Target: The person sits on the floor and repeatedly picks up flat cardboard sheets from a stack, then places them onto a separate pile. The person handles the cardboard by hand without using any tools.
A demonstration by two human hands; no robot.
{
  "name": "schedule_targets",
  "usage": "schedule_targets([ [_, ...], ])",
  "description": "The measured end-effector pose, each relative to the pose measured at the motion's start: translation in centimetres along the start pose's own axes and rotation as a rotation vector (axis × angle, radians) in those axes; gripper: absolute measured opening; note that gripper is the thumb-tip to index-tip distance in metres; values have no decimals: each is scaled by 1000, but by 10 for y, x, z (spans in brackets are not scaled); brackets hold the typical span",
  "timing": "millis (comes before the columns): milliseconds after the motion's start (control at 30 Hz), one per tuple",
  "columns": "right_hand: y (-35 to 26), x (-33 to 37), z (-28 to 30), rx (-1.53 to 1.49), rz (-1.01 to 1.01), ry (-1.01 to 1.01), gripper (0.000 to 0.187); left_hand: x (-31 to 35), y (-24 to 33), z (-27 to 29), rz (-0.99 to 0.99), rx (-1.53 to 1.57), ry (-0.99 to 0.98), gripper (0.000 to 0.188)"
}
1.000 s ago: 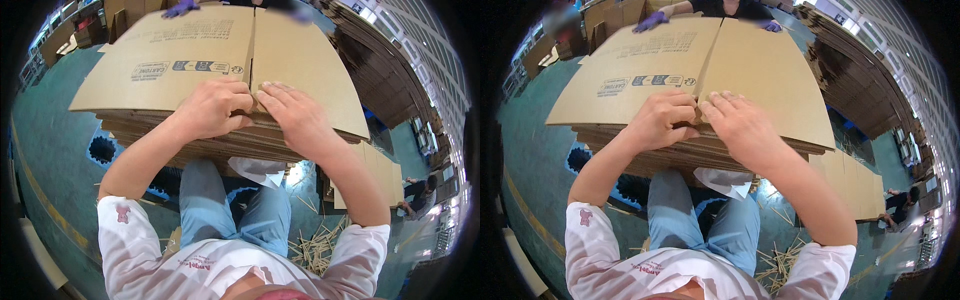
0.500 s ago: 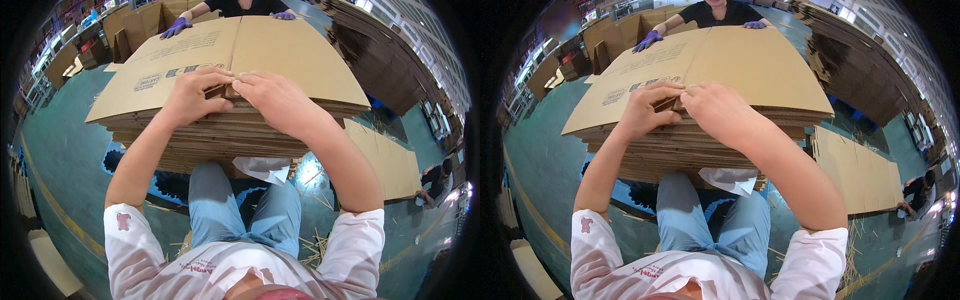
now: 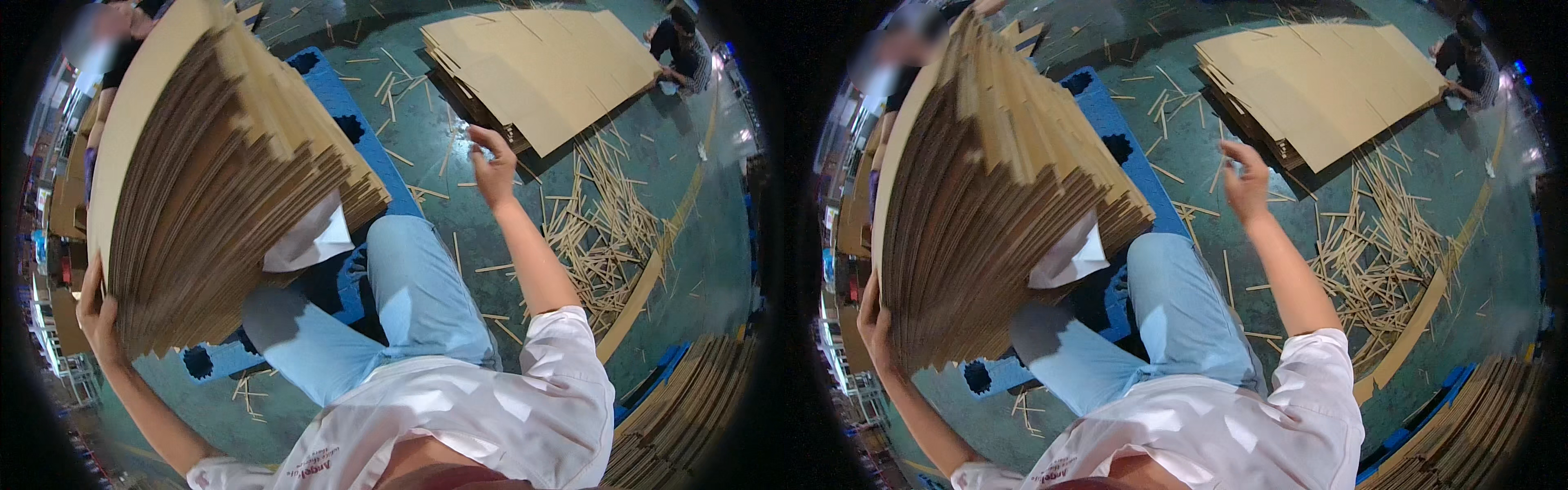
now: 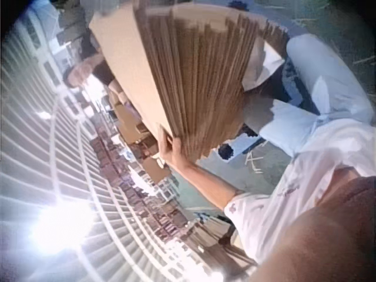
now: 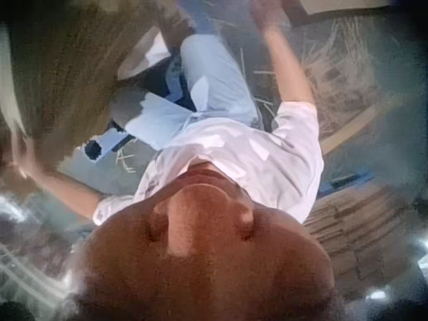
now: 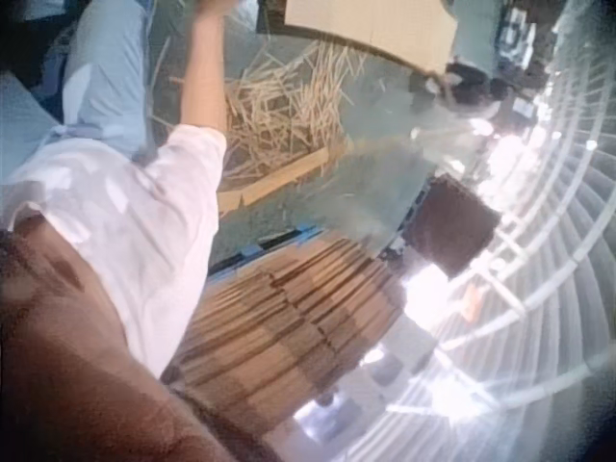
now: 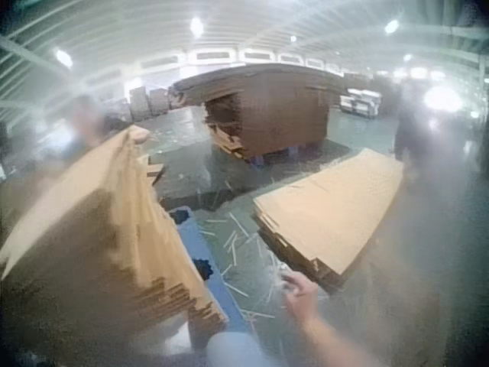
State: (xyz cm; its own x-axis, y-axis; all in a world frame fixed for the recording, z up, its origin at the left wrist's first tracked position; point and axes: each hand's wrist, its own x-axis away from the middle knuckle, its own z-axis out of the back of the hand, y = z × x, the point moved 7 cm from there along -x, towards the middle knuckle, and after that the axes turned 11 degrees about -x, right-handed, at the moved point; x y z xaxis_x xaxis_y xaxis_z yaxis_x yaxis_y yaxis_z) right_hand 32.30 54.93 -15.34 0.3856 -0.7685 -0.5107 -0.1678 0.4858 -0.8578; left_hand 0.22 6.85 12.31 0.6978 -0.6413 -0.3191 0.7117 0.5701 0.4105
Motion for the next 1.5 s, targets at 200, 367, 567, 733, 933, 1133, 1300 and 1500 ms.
schedule_targets([
  [200,245,59,171,799,-531,332,60,4,-4,1,11,-120,-71,59],
  [367,360,77,233,372,-976,867,64,20,-35,20,323,-52,-97,37],
  [567,461,61,266,-574,-950,935,40,17,-41,9,357,-3,-27,19],
  [733,408,17,246,-622,-1041,1115,12,31,-45,26,385,-212,-125,44],
  [933,281,-50,154,-932,-965,581,7,31,-56,16,317,-193,-29,52],
  [1133,-5,12,-22,-1753,-1355,-240,35,-3,-12,-2,27,-317,-121,49],
  [1300,-175,-77,45,-2126,-282,-717,63,12,11,-14,-36,-161,-42,45],
  [1500,94,-45,300,409,-74,748,67,-7,24,-20,-21,-119,13,47],
])
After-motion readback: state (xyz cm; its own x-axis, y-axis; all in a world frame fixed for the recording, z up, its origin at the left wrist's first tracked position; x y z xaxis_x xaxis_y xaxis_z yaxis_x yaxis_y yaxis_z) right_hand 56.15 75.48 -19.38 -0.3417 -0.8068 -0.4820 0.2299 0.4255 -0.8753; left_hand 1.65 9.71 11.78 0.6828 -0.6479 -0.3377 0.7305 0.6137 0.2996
